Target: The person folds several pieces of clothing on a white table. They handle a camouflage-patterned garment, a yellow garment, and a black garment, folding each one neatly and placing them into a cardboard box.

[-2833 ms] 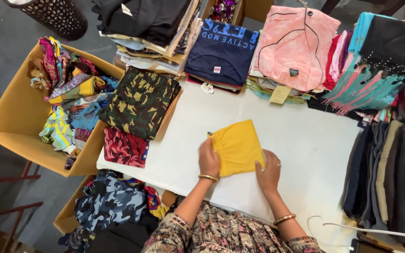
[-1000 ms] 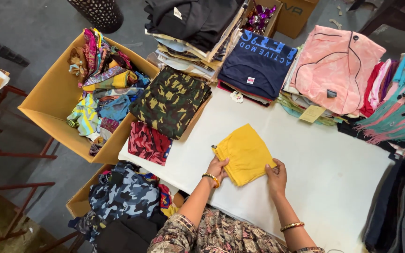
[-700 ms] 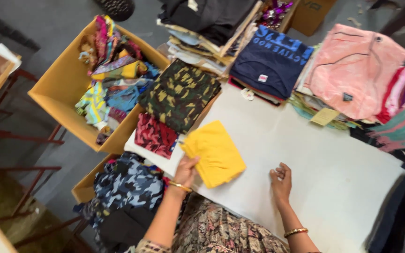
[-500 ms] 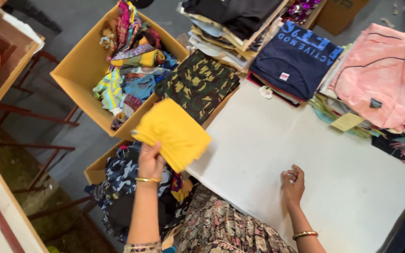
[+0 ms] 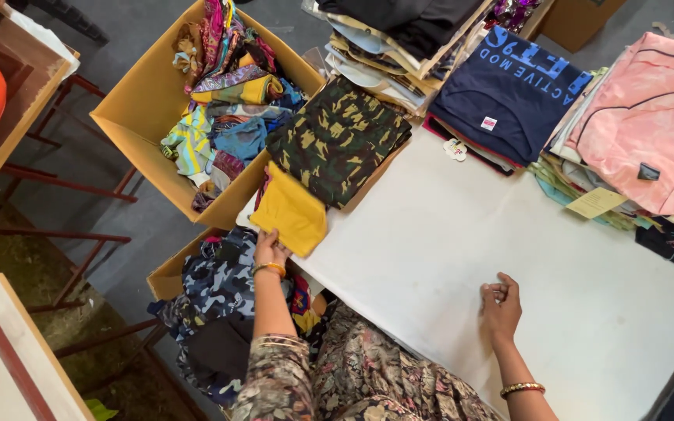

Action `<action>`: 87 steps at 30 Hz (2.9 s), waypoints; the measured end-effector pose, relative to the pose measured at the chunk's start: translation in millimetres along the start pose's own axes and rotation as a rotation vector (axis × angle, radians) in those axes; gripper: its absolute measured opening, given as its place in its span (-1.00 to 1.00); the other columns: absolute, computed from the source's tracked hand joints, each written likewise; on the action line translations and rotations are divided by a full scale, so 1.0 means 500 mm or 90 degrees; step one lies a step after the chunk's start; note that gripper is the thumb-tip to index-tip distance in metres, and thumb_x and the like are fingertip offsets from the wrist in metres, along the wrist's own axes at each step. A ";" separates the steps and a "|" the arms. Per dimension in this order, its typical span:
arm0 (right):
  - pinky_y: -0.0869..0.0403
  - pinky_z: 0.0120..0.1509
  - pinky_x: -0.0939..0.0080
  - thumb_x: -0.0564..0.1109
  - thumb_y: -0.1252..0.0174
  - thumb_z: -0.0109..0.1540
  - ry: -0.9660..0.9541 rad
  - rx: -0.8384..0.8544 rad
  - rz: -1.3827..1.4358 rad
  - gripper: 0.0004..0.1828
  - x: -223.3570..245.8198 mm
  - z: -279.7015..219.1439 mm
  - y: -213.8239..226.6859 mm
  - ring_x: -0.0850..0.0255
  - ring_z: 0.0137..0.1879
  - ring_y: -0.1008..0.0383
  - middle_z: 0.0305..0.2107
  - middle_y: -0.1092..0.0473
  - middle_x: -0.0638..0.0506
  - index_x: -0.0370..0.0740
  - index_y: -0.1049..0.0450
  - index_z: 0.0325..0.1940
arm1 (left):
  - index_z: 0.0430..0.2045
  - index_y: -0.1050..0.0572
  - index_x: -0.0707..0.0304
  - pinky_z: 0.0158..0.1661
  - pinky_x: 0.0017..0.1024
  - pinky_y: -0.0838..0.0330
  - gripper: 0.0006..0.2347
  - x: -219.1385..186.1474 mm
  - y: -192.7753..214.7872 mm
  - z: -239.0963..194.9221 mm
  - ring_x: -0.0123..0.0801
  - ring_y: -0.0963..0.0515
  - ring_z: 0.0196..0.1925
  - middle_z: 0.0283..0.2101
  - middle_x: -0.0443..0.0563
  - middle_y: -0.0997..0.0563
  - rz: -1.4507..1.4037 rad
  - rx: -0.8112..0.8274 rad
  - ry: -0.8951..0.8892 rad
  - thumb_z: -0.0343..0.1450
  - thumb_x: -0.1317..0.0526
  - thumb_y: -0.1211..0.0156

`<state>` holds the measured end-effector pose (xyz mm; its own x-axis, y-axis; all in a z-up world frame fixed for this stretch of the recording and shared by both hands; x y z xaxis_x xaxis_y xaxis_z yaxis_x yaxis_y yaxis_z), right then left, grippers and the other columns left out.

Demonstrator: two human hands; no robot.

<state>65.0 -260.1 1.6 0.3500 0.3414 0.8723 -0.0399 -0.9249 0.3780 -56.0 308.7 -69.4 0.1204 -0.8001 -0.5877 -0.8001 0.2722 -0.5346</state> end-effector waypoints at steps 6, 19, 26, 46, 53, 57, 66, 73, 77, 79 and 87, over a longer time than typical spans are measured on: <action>-0.46 -0.22 0.32 -0.19 -0.23 0.28 0.058 -0.002 -0.062 -0.52 0.003 0.001 0.006 0.36 -0.25 -0.36 -0.27 -0.42 0.07 -0.26 -0.37 0.29 | 0.26 -0.31 0.12 0.10 0.02 -0.47 -0.58 0.015 -0.010 0.012 -0.05 -0.54 0.19 0.18 0.04 -0.51 0.003 0.056 -0.077 0.47 0.38 -0.10; -0.43 -0.11 0.31 -0.18 -0.25 0.28 0.050 -0.008 -0.080 -0.59 0.007 0.008 0.007 0.36 -0.26 -0.35 -0.33 -0.42 0.10 -0.24 -0.44 0.21 | 0.09 -0.41 0.48 0.02 -0.09 -0.56 -0.65 0.018 0.048 0.066 -0.03 -0.66 -0.02 0.00 0.18 -0.62 0.006 -0.094 -0.121 0.41 0.38 -0.23; -0.42 -0.11 0.29 -0.18 -0.24 0.28 0.061 -0.005 -0.083 -0.60 0.009 0.008 0.009 0.35 -0.27 -0.34 -0.34 -0.41 0.10 -0.25 -0.44 0.21 | -0.02 -0.50 0.55 -0.04 -0.23 -0.52 -0.62 -0.017 -0.012 0.052 -0.14 -0.64 -0.08 -0.03 0.16 -0.65 0.190 -0.197 -0.351 0.28 0.43 -0.38; -0.42 -0.11 0.33 -0.20 -0.26 0.26 0.095 0.013 -0.105 -0.62 0.005 0.014 0.008 0.38 -0.28 -0.35 -0.35 -0.43 0.12 -0.25 -0.46 0.17 | 0.11 -0.44 0.34 0.01 -0.09 -0.52 -0.51 -0.018 0.063 0.032 -0.02 -0.62 0.01 0.04 0.12 -0.62 0.101 -0.156 -0.138 0.25 0.50 -0.35; -0.42 -0.13 0.30 -0.21 -0.25 0.26 0.075 0.015 -0.104 -0.61 -0.002 0.015 0.012 0.35 -0.28 -0.34 -0.34 -0.42 0.10 -0.24 -0.47 0.18 | 0.30 -0.26 0.24 0.05 -0.11 -0.52 -0.37 -0.046 -0.009 -0.040 -0.05 -0.58 0.13 0.17 0.12 -0.54 0.077 -0.079 -0.162 0.28 0.49 -0.31; -0.42 -0.13 0.30 -0.21 -0.25 0.26 0.092 0.019 -0.091 -0.61 0.004 0.012 0.011 0.35 -0.27 -0.34 -0.34 -0.41 0.10 -0.25 -0.46 0.18 | 0.39 -0.04 0.00 0.10 -0.21 -0.45 -0.17 -0.069 -0.086 -0.092 -0.12 -0.47 0.22 0.23 0.05 -0.43 0.177 0.049 -0.149 0.21 0.56 -0.27; -0.43 -0.24 0.28 -0.22 -0.23 0.27 0.034 0.028 -0.095 -0.62 -0.002 0.017 0.010 0.35 -0.32 -0.31 -0.34 -0.40 0.10 -0.24 -0.48 0.18 | 0.36 -0.03 0.24 0.25 -0.07 -0.25 -0.18 -0.081 -0.060 -0.111 0.08 -0.35 0.29 0.34 0.35 -0.22 0.651 -0.299 -0.502 0.20 0.49 -0.38; -0.40 -0.16 0.27 -0.22 -0.25 0.29 0.083 0.007 -0.168 -0.68 0.002 0.014 0.010 0.34 -0.31 -0.29 -0.34 -0.40 0.10 -0.24 -0.53 0.13 | 0.40 -0.17 -0.10 0.36 0.39 0.39 -0.41 0.003 -0.280 -0.093 0.09 0.18 0.59 0.56 0.05 0.01 1.343 -0.074 -0.534 0.41 -0.05 -0.09; -0.40 -0.17 0.29 -0.22 -0.24 0.27 0.092 0.010 -0.173 -0.70 0.009 0.015 0.008 0.35 -0.32 -0.30 -0.33 -0.40 0.12 -0.24 -0.54 0.09 | 0.49 0.00 -0.02 0.30 0.51 0.46 -0.31 0.034 -0.286 -0.026 -0.01 0.44 0.59 0.58 -0.12 0.28 1.377 -0.077 -0.365 0.45 -0.24 0.08; -0.39 -0.18 0.28 -0.22 -0.24 0.27 0.083 0.013 -0.174 -0.71 0.011 0.017 0.007 0.34 -0.32 -0.29 -0.34 -0.40 0.10 -0.24 -0.55 0.09 | 0.50 0.03 0.00 0.29 0.51 0.46 -0.28 0.037 -0.286 -0.014 -0.02 0.48 0.59 0.59 -0.15 0.34 1.387 -0.094 -0.320 0.45 -0.28 0.13; -0.41 -0.15 0.24 -0.18 -0.27 0.26 0.112 0.005 -0.233 -0.75 0.019 0.025 0.007 0.30 -0.35 -0.33 -0.42 -0.40 0.07 -0.21 -0.55 0.03 | 0.49 0.08 -0.02 0.32 0.42 0.50 -0.23 -0.004 -0.329 -0.045 -0.02 0.53 0.57 0.57 -0.14 0.42 1.373 -0.004 -0.138 0.40 -0.27 0.02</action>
<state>79.7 -262.0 7.6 0.1748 0.6716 0.7200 0.0654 -0.7376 0.6721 62.3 253.3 33.5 -0.6809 0.7152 -0.1576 0.2449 0.4252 0.8714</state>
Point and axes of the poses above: each hand's wrist, its own z-axis towards the middle knuckle, its own y-axis out of the back of the hand, x = y × z, the point moved 5 cm from there along z, towards the middle knuckle
